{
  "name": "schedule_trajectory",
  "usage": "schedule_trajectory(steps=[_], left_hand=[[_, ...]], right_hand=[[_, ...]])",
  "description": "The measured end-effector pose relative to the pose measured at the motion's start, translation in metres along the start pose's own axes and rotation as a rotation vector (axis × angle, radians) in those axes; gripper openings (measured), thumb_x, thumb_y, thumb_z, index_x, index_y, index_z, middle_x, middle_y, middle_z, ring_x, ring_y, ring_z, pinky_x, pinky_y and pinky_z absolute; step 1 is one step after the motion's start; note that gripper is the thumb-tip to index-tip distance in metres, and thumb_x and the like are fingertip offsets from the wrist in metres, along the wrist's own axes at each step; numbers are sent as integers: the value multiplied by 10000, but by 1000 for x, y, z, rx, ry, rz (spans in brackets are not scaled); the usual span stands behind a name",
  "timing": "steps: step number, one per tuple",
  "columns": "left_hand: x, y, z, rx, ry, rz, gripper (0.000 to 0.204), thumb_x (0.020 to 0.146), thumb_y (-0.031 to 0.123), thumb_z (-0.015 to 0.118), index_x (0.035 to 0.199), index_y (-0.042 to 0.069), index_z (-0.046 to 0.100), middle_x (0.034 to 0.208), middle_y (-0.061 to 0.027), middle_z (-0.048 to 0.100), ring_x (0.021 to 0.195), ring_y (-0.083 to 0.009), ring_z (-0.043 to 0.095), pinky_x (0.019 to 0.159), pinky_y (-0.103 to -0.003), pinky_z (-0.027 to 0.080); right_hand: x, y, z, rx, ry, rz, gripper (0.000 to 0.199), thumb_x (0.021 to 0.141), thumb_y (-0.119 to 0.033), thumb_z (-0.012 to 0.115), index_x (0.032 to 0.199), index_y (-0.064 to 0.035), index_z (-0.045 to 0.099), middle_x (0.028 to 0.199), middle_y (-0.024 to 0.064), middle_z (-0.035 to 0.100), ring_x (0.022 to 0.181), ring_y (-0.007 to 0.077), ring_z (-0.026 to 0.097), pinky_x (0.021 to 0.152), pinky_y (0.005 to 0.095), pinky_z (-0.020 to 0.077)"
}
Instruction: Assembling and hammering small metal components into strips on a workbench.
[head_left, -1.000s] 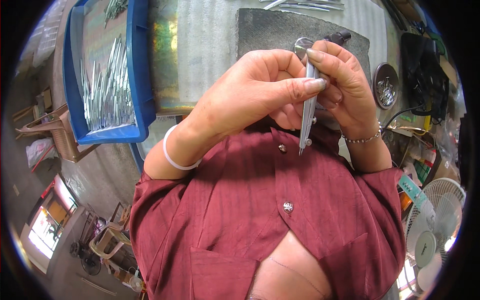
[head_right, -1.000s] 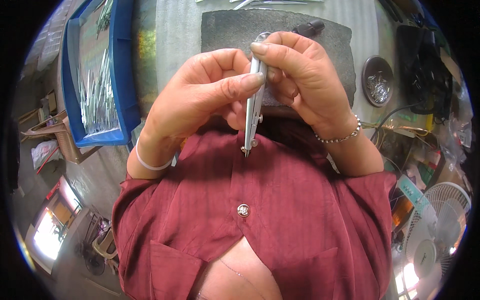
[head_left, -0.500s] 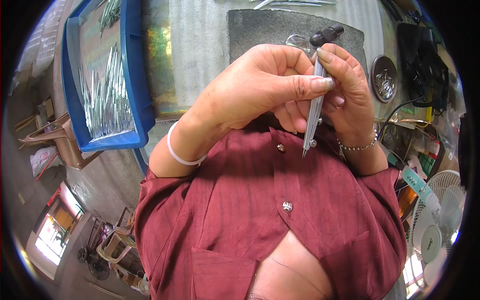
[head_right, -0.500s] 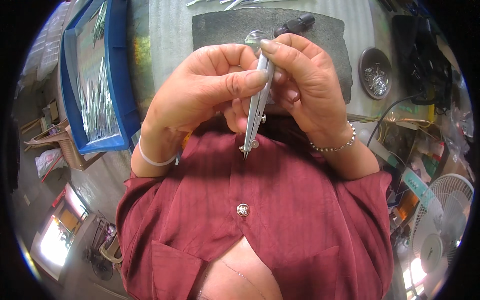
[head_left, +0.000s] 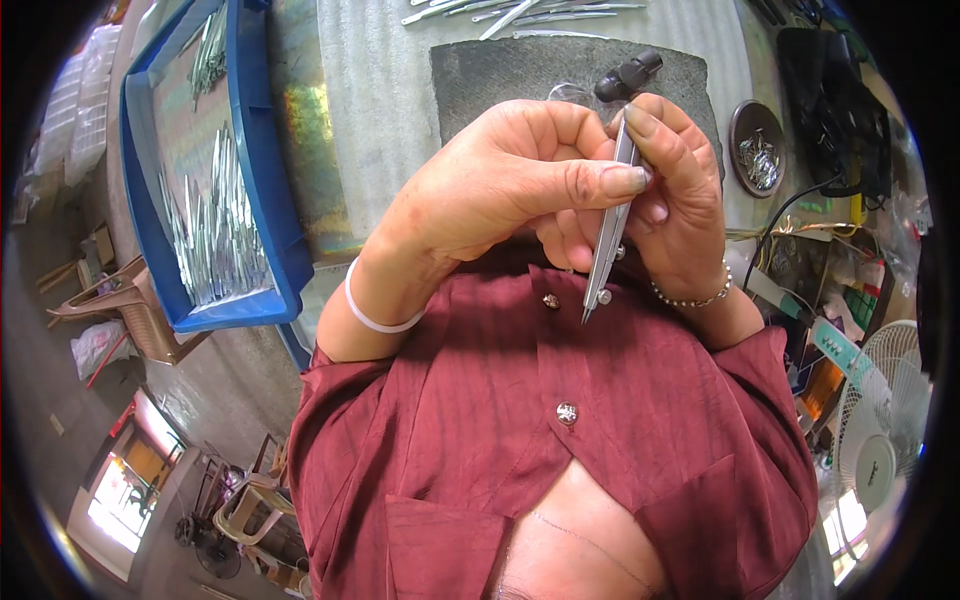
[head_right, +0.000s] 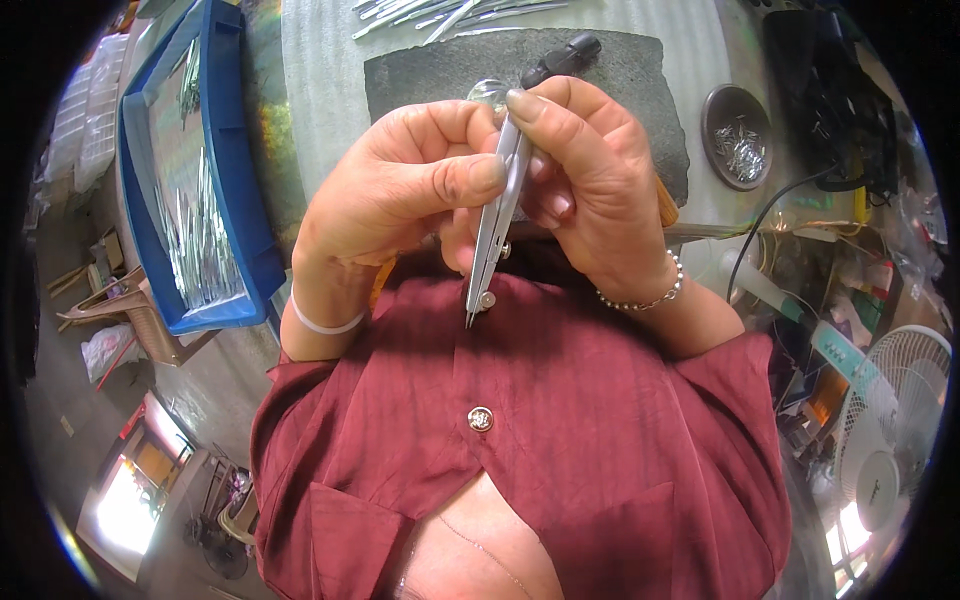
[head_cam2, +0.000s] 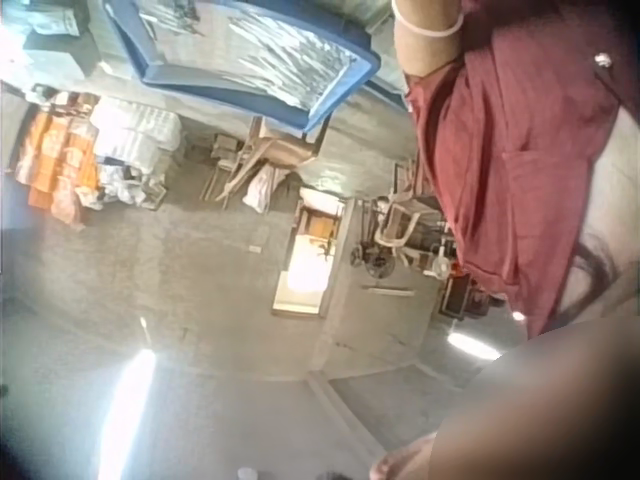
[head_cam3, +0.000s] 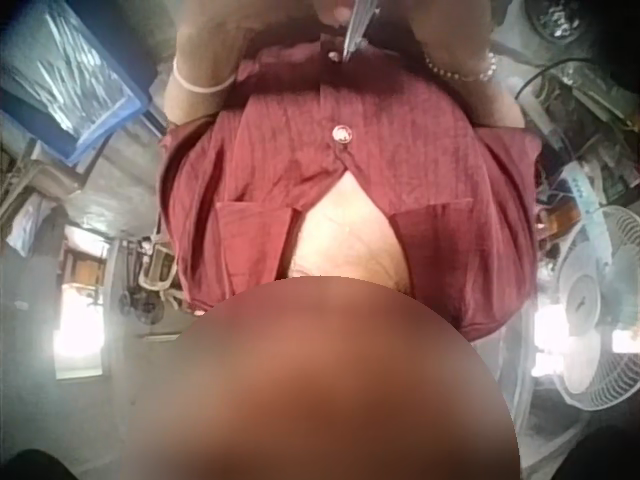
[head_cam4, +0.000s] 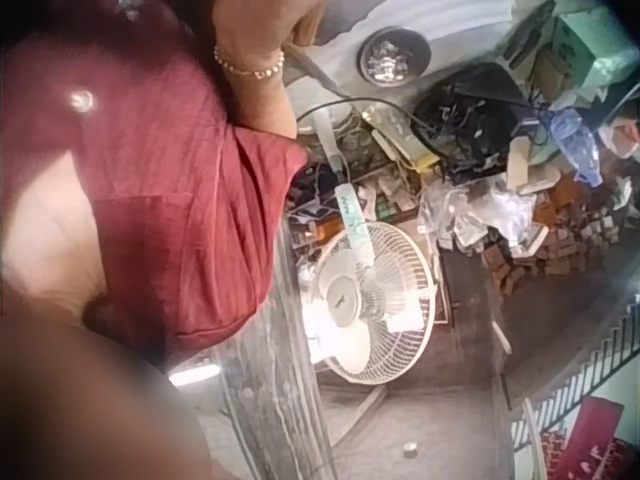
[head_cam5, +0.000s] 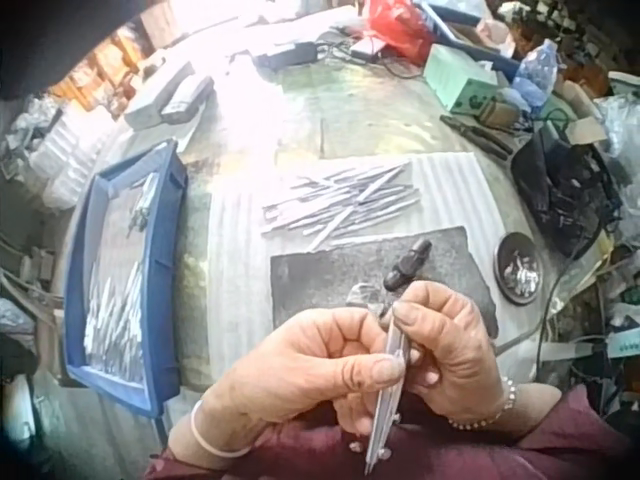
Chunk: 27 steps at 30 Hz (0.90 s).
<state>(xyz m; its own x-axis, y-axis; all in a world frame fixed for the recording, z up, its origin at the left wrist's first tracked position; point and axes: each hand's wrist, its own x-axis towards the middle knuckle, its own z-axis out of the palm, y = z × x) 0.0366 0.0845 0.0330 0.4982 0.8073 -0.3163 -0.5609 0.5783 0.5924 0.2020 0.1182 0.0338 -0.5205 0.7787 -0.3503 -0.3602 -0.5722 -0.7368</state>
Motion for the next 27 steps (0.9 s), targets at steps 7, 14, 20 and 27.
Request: schedule_trajectory(steps=[7, 14, 20, 27], left_hand=[[11, 6, -1, 126, -69, -27, 222, 827, 178, 694, 820, 15, 544, 644, -66, 616, 491, -117, 599, 424, -200, 495], [19, 8, 0, 120, -78, -44, 221, 831, 175, 690, 828, 10, 544, 658, -69, 623, 497, -110, 601, 430, -194, 500], [24, 5, -5, 83, -77, -38, 253, 829, 206, 693, 832, 3, 543, 725, -86, 643, 509, -109, 611, 442, -198, 513], [25, 4, -7, 79, -57, -33, 263, 835, 218, 686, 823, -3, 545, 730, -102, 642, 510, -119, 619, 439, -209, 520]], right_hand=[[-6, 1, -1, 5, 96, -111, 159, 894, -180, 582, 796, -55, 568, 613, -17, 499, 411, 8, 346, 351, 163, 261], [-4, -1, -6, 40, 103, -96, 151, 899, -181, 573, 810, -58, 569, 617, -20, 512, 416, 2, 337, 361, 160, 266], [0, 0, -8, 50, 110, -78, 174, 905, -189, 565, 785, -64, 545, 634, -27, 521, 432, -1, 345, 380, 157, 279], [3, 1, -9, 90, 97, -60, 189, 905, -191, 565, 766, -66, 534, 630, -27, 515, 427, 2, 343, 379, 161, 279]])
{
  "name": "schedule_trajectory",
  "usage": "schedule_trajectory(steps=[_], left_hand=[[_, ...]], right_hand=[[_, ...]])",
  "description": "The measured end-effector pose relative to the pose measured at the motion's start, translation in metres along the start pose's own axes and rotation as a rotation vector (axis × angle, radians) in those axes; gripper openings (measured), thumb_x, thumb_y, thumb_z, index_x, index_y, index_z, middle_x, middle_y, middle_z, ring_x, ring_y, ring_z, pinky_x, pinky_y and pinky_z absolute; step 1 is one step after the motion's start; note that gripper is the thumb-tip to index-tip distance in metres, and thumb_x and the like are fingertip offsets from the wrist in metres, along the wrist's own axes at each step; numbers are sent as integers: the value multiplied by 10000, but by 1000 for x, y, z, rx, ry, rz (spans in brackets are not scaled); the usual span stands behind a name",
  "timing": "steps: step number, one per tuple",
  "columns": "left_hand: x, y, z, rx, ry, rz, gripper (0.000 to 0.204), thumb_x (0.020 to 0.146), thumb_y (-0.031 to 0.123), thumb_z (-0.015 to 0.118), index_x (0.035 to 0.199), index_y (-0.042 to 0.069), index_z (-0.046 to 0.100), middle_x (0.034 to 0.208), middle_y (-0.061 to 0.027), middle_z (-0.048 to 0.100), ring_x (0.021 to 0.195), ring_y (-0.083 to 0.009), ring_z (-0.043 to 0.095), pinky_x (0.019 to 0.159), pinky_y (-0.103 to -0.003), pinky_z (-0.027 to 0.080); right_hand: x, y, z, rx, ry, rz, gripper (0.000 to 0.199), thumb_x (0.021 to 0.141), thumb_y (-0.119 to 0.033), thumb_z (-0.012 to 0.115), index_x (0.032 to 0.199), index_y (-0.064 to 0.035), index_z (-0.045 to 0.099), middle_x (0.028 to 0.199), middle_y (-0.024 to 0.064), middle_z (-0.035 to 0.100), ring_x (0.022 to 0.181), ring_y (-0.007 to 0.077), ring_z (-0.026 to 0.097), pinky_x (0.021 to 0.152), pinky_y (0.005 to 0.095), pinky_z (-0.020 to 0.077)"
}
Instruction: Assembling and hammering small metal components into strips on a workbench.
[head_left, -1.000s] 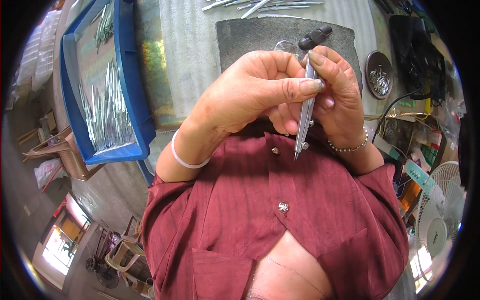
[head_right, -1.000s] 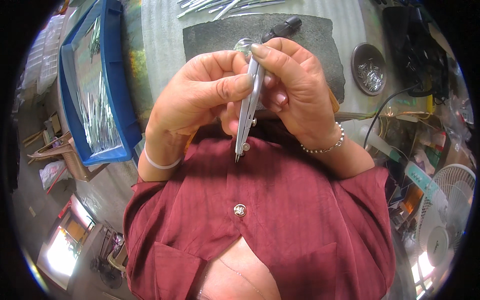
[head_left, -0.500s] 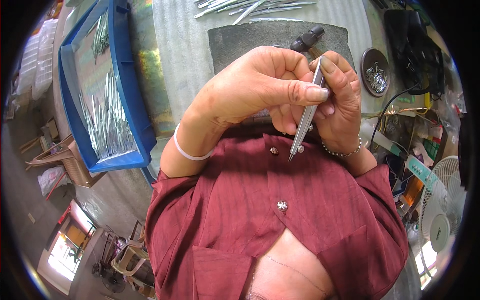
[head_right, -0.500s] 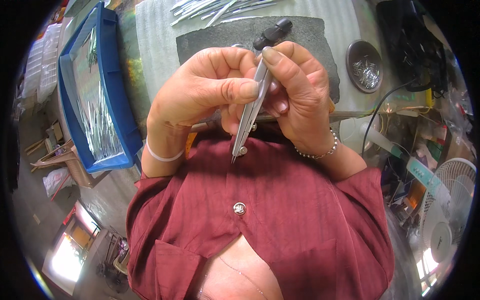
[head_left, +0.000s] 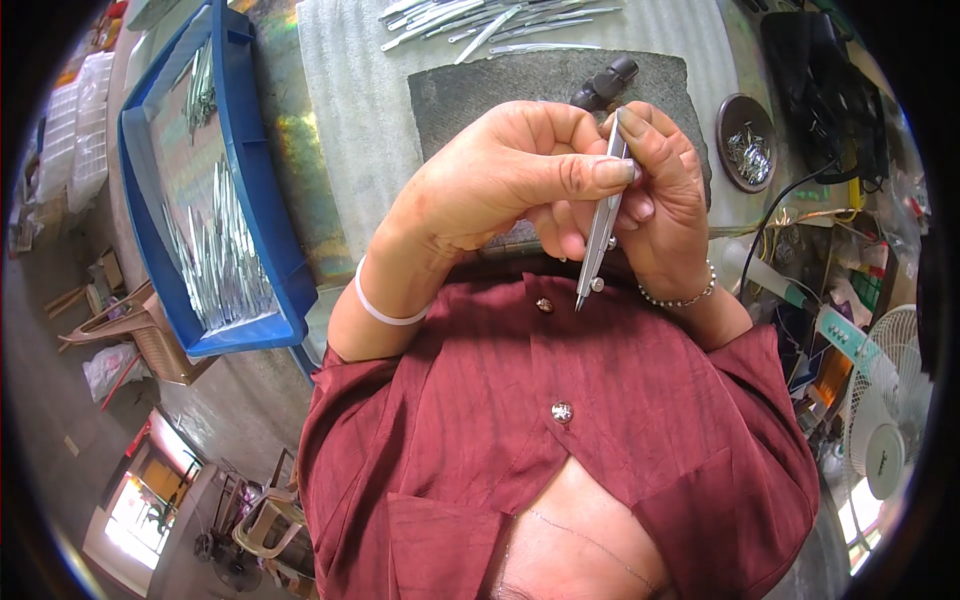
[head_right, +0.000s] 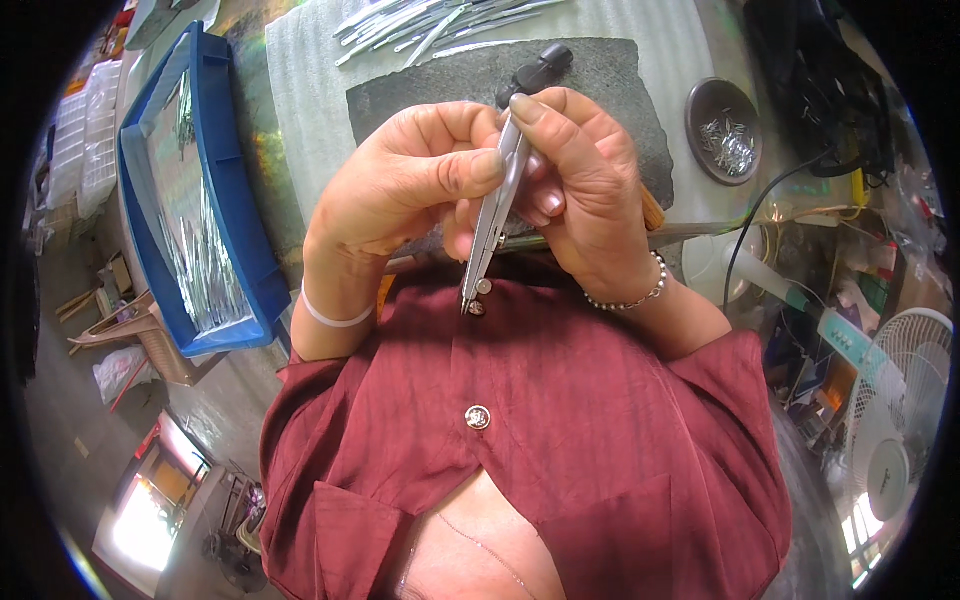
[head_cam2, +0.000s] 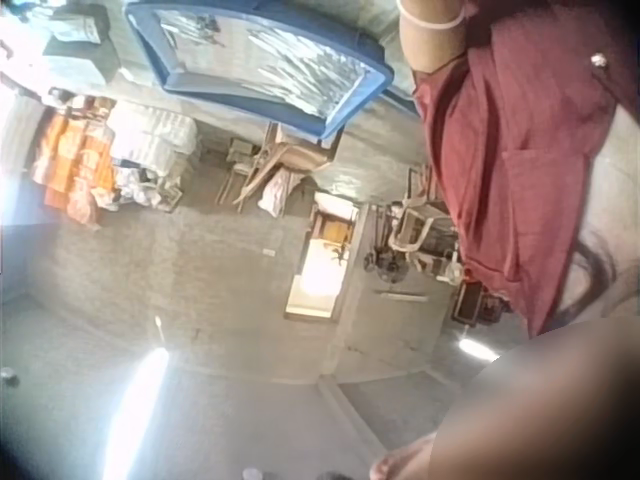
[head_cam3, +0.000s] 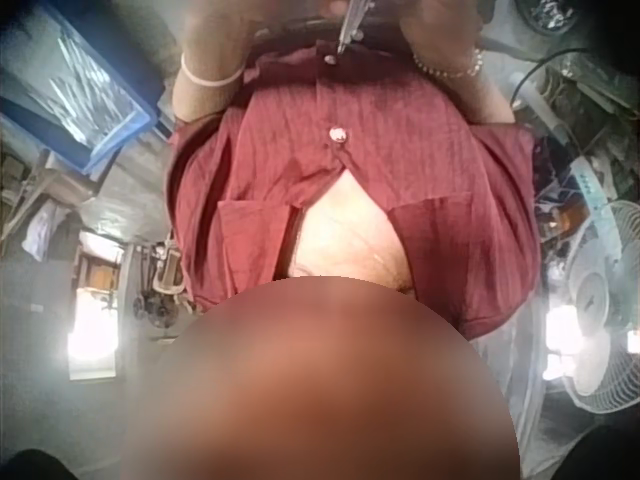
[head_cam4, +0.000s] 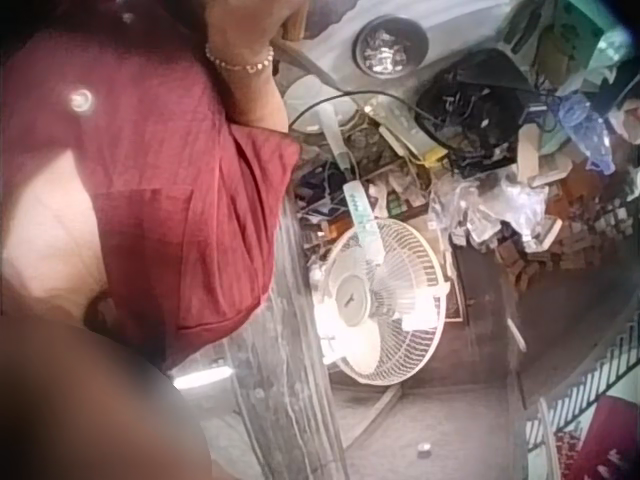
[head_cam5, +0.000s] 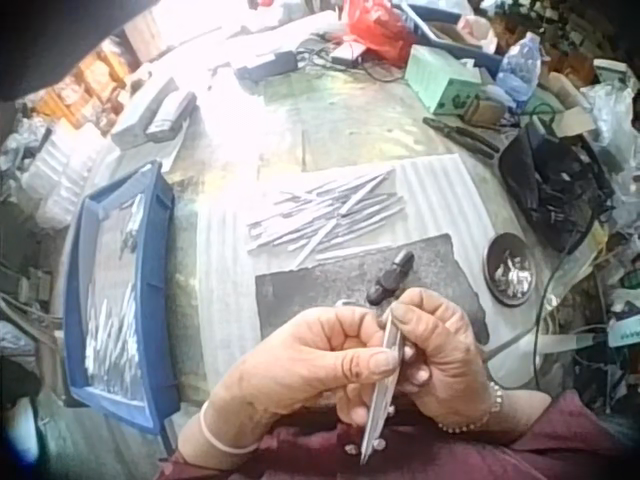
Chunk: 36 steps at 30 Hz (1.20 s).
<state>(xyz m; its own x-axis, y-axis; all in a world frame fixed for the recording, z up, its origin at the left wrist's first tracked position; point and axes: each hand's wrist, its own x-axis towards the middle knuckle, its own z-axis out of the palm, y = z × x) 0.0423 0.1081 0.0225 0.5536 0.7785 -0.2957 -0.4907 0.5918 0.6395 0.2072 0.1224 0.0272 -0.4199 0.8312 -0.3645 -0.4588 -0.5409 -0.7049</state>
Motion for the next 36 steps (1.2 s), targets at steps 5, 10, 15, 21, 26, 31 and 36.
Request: schedule_trajectory(steps=[5, 10, 15, 21, 26, 31, 36], left_hand=[[2, -1, -2, -29, 13, -21, 264, 837, 221, 683, 816, -4, 547, 726, -108, 640, 505, -125, 618, 439, -213, 521], [2, -1, 0, -50, 54, -8, 261, 833, 224, 688, 814, 3, 550, 673, -82, 614, 490, -126, 606, 427, -209, 499], [-11, 4, 12, 182, 176, 100, 208, 847, 156, 670, 818, 2, 533, 655, -52, 590, 528, -89, 578, 466, -193, 460], [-46, -20, 17, 637, 687, 656, 149, 813, 5, 661, 889, -4, 534, 709, -34, 603, 623, -67, 585, 548, -188, 462], [-46, -34, 13, 1123, 778, 798, 171, 786, -14, 670, 913, 6, 556, 804, -81, 626, 632, -150, 626, 569, -247, 503], [-42, -42, -2, 1310, 638, 603, 145, 739, -24, 662, 876, 3, 623, 837, -107, 625, 717, -204, 608, 622, -309, 472], [-34, -28, -3, 1025, 617, 630, 85, 772, 1, 666, 855, 4, 647, 773, -99, 635, 671, -184, 607, 607, -274, 464]], right_hand=[[4, -1, -2, 23, -17, 29, 215, 905, -197, 568, 738, -71, 519, 621, -28, 508, 426, 2, 346, 381, 163, 278], [7, -2, -5, 46, -49, 40, 212, 903, -195, 572, 743, -67, 520, 620, -25, 515, 428, 5, 361, 390, 163, 298], [14, -17, -9, -149, -106, 24, 171, 913, -197, 559, 855, -37, 579, 621, -11, 536, 457, 24, 432, 418, 167, 345], [96, -111, -68, -1008, -76, -329, 191, 932, -220, 511, 857, -50, 555, 655, -13, 550, 435, 10, 402, 408, 160, 318], [170, -124, -133, -1557, 60, -312, 185, 904, -225, 543, 871, -44, 554, 659, -4, 544, 467, 50, 453, 429, 194, 356], [139, -103, -115, -1771, 92, -725, 298, 843, -209, 583, 1043, 9, 550, 764, 134, 609, 676, 263, 599, 657, 348, 478], [22, -66, -49, -1633, -214, -495, 372, 803, -185, 613, 1109, -2, 508, 977, 170, 575, 861, 309, 590, 759, 380, 468]])
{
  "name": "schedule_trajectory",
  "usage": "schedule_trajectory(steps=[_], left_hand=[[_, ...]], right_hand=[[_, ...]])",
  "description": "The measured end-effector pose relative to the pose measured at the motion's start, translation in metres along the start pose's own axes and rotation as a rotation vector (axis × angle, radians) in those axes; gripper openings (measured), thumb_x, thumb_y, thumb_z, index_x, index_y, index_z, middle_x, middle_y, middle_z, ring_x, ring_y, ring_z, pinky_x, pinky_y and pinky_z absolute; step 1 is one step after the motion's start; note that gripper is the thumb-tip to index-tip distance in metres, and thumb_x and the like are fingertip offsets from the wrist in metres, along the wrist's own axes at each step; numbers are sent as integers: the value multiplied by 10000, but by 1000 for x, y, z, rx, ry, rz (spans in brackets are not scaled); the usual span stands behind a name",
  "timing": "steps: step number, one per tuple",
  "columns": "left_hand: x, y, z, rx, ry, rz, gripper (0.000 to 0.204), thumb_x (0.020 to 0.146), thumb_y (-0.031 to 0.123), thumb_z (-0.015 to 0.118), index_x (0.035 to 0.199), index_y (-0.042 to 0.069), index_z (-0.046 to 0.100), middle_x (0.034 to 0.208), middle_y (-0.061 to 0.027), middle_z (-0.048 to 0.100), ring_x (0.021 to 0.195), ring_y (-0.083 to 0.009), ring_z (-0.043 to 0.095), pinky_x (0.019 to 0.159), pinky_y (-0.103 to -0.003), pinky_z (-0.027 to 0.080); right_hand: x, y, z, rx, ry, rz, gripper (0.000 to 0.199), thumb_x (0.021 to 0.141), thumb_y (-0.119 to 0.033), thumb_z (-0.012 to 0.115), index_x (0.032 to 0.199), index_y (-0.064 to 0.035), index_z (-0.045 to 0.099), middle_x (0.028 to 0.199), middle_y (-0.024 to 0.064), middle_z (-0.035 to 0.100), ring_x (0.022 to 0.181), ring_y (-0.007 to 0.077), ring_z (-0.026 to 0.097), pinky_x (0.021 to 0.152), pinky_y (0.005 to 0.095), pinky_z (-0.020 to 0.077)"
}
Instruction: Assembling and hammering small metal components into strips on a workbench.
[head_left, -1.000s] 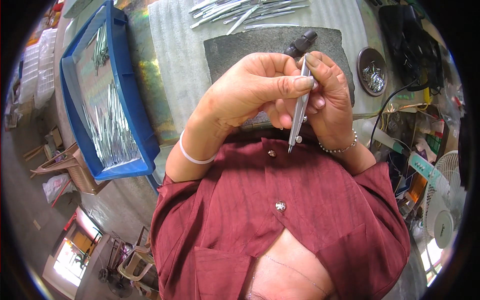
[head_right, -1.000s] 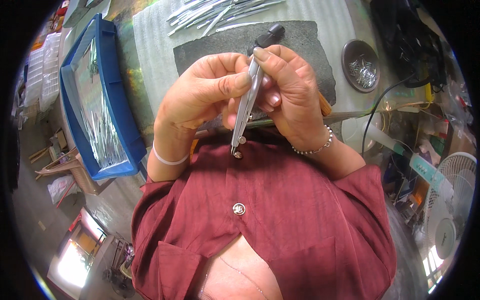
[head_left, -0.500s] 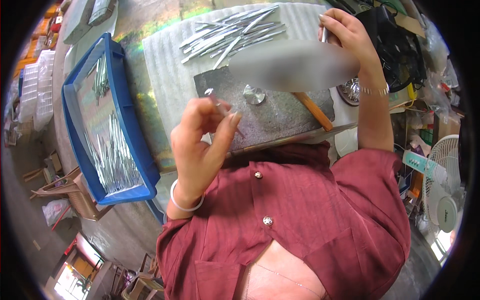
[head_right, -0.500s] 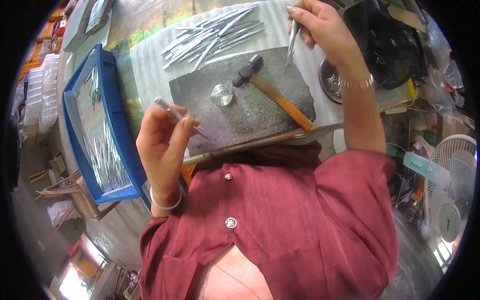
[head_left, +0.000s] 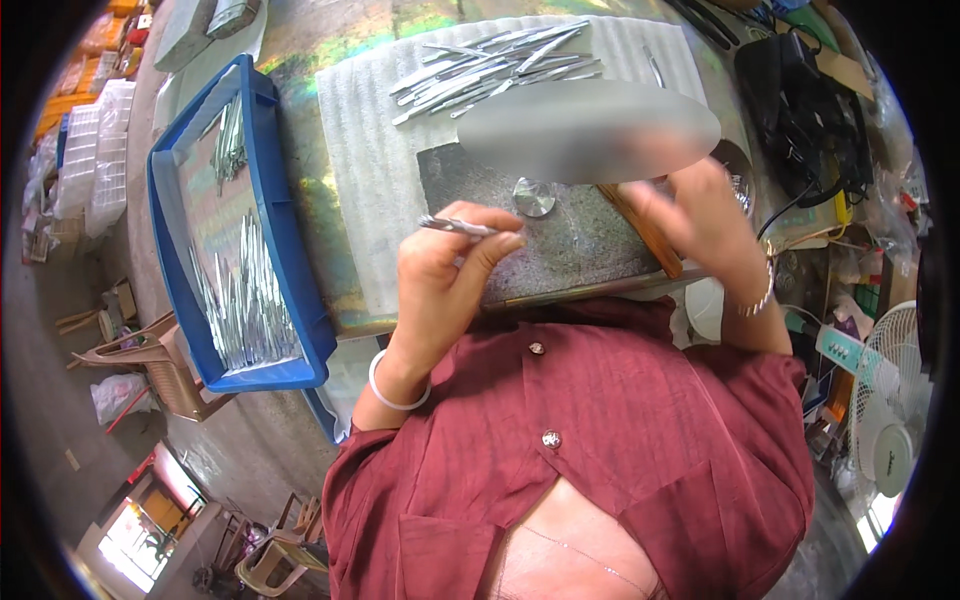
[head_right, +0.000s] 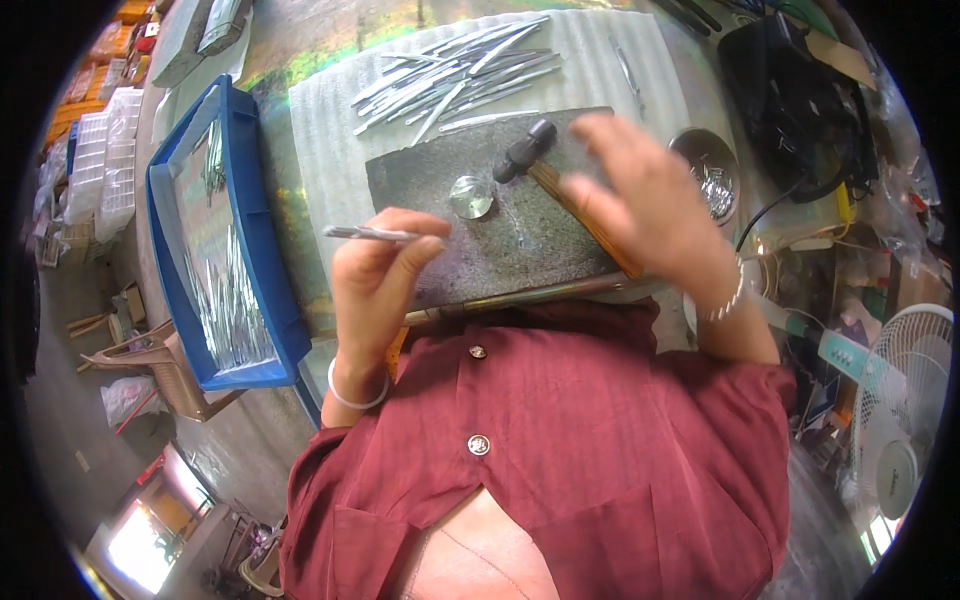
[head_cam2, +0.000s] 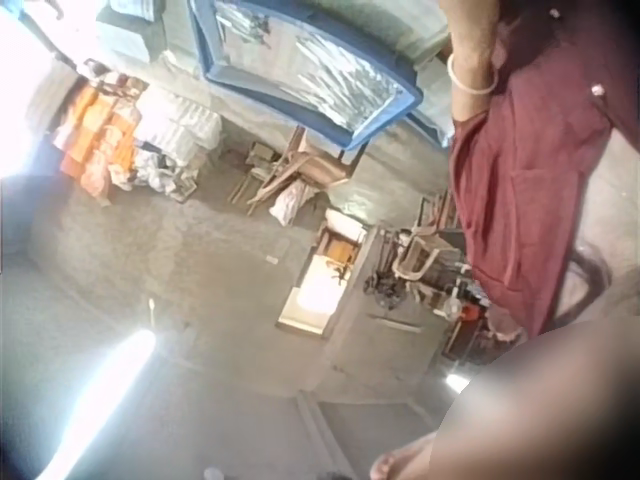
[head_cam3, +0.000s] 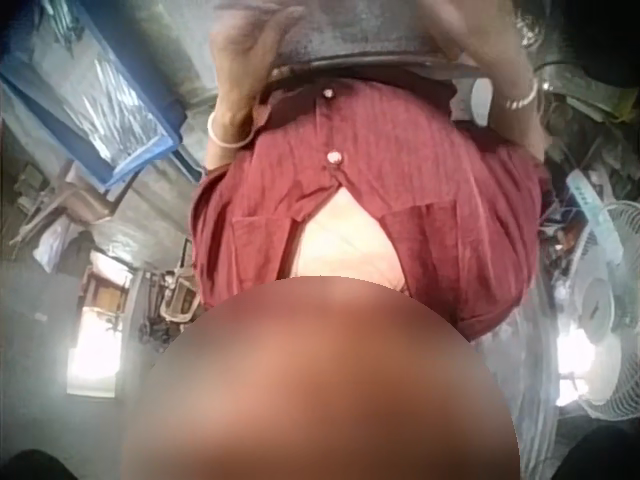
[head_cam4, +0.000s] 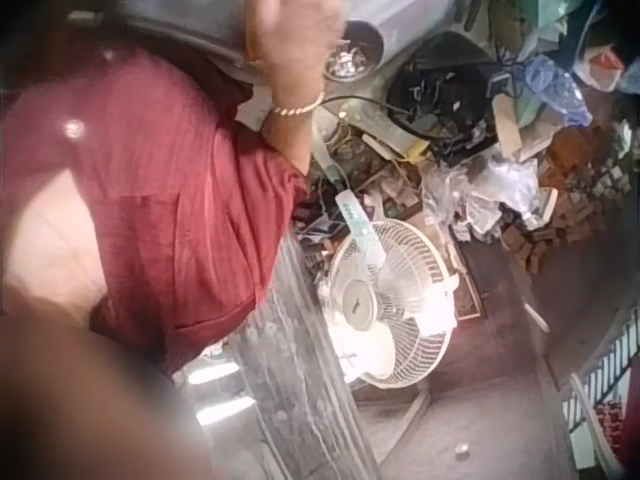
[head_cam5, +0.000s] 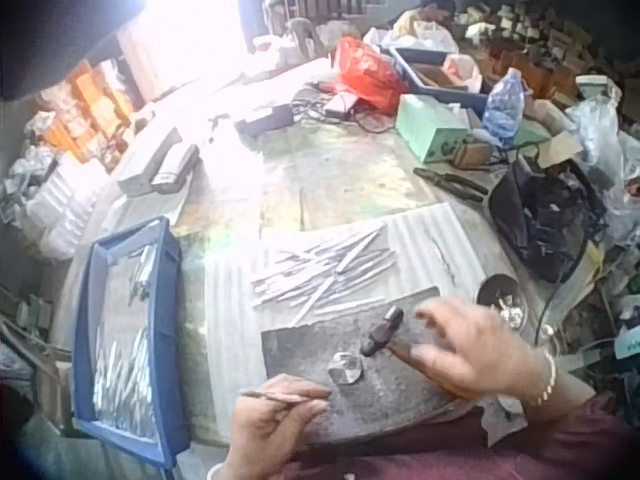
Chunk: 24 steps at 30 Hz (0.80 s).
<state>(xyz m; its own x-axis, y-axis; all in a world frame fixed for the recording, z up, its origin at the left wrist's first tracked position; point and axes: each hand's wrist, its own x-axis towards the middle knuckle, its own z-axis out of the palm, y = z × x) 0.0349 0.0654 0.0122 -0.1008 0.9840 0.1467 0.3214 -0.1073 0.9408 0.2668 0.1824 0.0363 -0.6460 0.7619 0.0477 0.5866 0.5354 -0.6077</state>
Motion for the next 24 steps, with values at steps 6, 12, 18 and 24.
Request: schedule_trajectory(steps=[6, 12, 18, 24], left_hand=[[19, -4, 14, -193, -8, -104, 84, 805, 8, 655, 888, -9, 660, 771, -66, 654, 672, -96, 601, 592, -227, 457], [20, -9, 24, -168, 78, -130, 100, 813, 2, 648, 913, 2, 641, 743, -40, 645, 654, -79, 590, 579, -213, 457], [20, -8, 23, -143, 64, -84, 71, 822, -8, 636, 891, 3, 623, 695, -29, 605, 609, -77, 565, 564, -212, 459], [21, -11, 22, -172, 57, -87, 43, 839, -18, 612, 881, -5, 607, 700, -28, 600, 610, -72, 562, 554, -204, 451]], right_hand=[[-34, -26, 18, -288, -21, 69, 463, 721, -24, 608, 1162, 6, 467, 1027, 163, 509, 976, 330, 521, 831, 385, 436], [-32, -27, 20, -312, -20, 82, 435, 702, 1, 578, 1119, 14, 452, 985, 155, 493, 912, 312, 526, 769, 384, 454], [-32, -21, 22, -98, -5, 131, 417, 737, 12, 535, 1140, 5, 428, 1010, 192, 516, 883, 360, 563, 760, 420, 457], [-31, -12, 23, 87, 63, 121, 379, 761, 6, 521, 1130, -6, 433, 1026, 210, 537, 866, 379, 578, 746, 419, 465]])
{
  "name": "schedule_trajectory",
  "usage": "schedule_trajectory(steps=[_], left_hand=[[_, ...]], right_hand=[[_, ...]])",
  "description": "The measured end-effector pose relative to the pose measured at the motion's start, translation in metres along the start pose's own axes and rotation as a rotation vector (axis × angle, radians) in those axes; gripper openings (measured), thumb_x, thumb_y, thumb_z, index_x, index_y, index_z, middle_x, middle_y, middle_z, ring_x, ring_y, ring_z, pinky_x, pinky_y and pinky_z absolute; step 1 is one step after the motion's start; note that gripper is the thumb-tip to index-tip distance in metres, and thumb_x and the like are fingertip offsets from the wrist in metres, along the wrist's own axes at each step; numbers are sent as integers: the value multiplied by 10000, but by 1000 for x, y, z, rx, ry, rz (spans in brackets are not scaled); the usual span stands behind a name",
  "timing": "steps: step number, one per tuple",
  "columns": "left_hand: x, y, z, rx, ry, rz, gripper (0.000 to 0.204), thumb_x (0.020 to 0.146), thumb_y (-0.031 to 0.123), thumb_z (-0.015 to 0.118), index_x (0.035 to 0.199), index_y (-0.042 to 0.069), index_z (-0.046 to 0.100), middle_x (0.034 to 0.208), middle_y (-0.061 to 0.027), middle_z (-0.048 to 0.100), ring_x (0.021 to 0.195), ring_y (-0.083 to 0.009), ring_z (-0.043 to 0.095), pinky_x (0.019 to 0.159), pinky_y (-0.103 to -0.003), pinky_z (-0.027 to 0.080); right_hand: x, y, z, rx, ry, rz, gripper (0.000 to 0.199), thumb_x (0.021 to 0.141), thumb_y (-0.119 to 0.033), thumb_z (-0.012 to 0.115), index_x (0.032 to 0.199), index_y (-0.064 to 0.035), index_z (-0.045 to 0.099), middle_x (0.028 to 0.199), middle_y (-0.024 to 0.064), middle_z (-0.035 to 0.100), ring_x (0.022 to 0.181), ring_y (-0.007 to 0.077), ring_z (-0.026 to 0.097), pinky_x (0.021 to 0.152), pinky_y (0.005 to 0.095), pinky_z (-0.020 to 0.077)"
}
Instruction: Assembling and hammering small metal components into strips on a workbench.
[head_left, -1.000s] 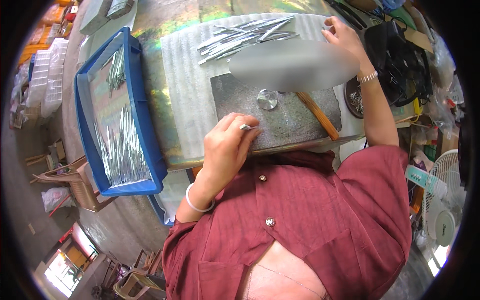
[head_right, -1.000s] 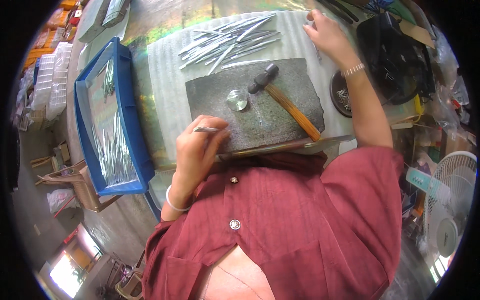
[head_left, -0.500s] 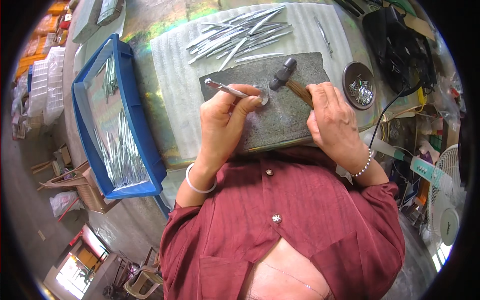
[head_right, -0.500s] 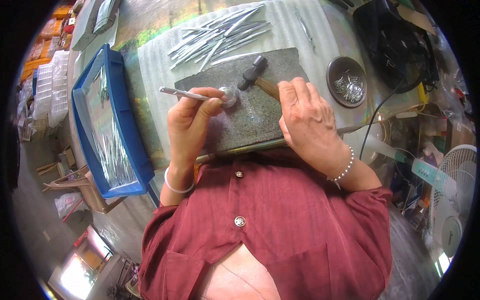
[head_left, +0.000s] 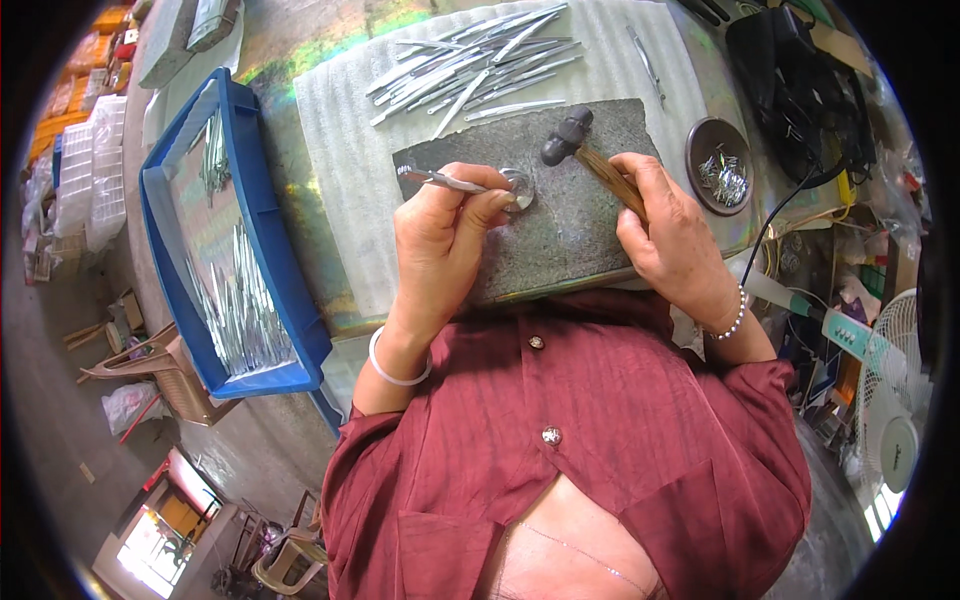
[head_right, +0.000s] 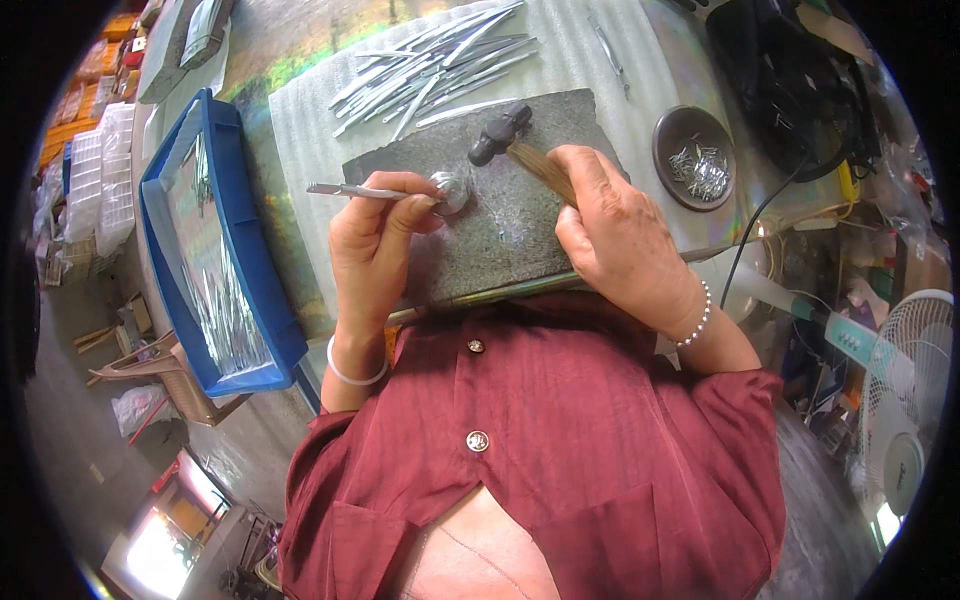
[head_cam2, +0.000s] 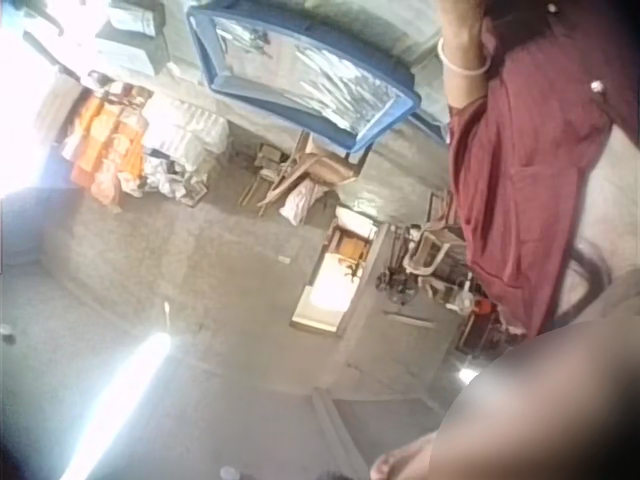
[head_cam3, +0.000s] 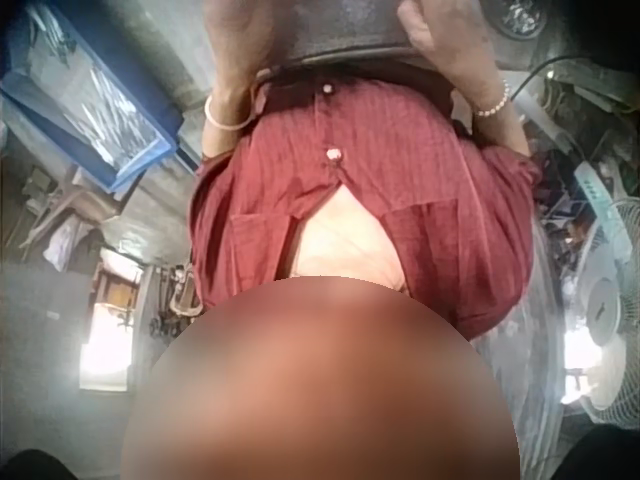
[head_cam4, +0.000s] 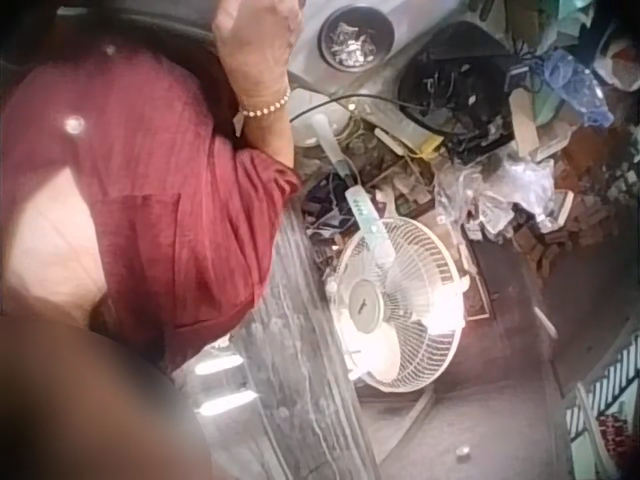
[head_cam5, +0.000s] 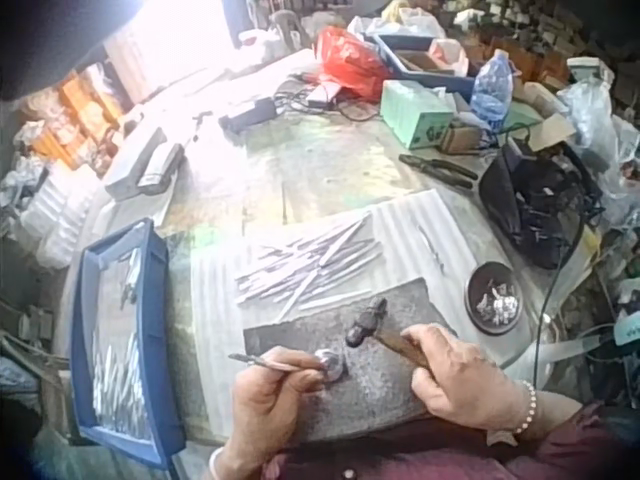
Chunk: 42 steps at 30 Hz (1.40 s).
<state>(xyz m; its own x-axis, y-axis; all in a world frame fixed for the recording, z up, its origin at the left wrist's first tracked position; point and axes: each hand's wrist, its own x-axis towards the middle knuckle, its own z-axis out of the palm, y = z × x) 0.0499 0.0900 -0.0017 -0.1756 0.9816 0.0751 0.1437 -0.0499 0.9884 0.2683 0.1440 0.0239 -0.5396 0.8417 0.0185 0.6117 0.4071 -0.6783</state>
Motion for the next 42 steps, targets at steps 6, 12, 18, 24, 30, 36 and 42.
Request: schedule_trajectory(steps=[6, 12, 18, 24, 30, 36, 42], left_hand=[[3, 2, -1, -14, -29, -5, 25, 845, -30, 598, 858, -9, 594, 696, -24, 589, 610, -70, 561, 555, -204, 452], [4, 2, 0, 96, -33, 70, 74, 808, -39, 618, 858, 11, 595, 740, -61, 605, 607, -137, 600, 537, -245, 476], [0, 5, 5, 635, -67, 448, 266, 685, -50, 579, 926, 62, 578, 783, -83, 570, 654, -268, 617, 524, -346, 493], [0, 1, 1, 523, -96, 438, 224, 721, 25, 567, 938, 76, 555, 831, -96, 559, 655, -284, 615, 501, -373, 488], [1, 1, -3, 474, -85, 426, 151, 724, 40, 610, 836, 77, 516, 760, -78, 521, 620, -278, 596, 490, -367, 471], [4, 2, -6, 492, -86, 429, 151, 730, 54, 630, 825, 76, 515, 740, -69, 519, 605, -274, 593, 479, -356, 465], [5, 5, -6, 484, -81, 430, 143, 728, 32, 613, 826, 77, 519, 737, -64, 516, 607, -268, 592, 474, -349, 463]], right_hand=[[0, -3, -2, 257, -54, 57, 316, 792, 2, 503, 1105, 2, 463, 917, 203, 570, 847, 371, 586, 749, 390, 459], [1, -8, -6, 599, -128, 94, 298, 852, 1, 497, 1146, 12, 450, 914, 100, 564, 789, 157, 567, 677, 261, 439], [28, -43, -12, 710, -142, -125, 258, 823, -38, 638, 1053, 6, 529, 802, 40, 555, 652, 81, 520, 561, 198, 407], [51, -70, -22, 432, -92, -506, 162, 791, -64, 681, 916, 1, 600, 680, 79, 548, 569, 165, 549, 516, 259, 413], [23, -83, -44, 711, -54, 9, 292, 819, -40, 629, 1091, 20, 542, 838, 90, 582, 723, 121, 571, 626, 238, 459], [17, -75, -73, 258, -235, -289, 443, 775, 91, 588, 1206, 45, 498, 867, 123, 592, 714, 181, 586, 647, 262, 479], [14, -81, -75, 82, -119, -489, 524, 670, 117, 645, 1176, 79, 513, 884, 175, 622, 691, 239, 623, 591, 304, 504]])
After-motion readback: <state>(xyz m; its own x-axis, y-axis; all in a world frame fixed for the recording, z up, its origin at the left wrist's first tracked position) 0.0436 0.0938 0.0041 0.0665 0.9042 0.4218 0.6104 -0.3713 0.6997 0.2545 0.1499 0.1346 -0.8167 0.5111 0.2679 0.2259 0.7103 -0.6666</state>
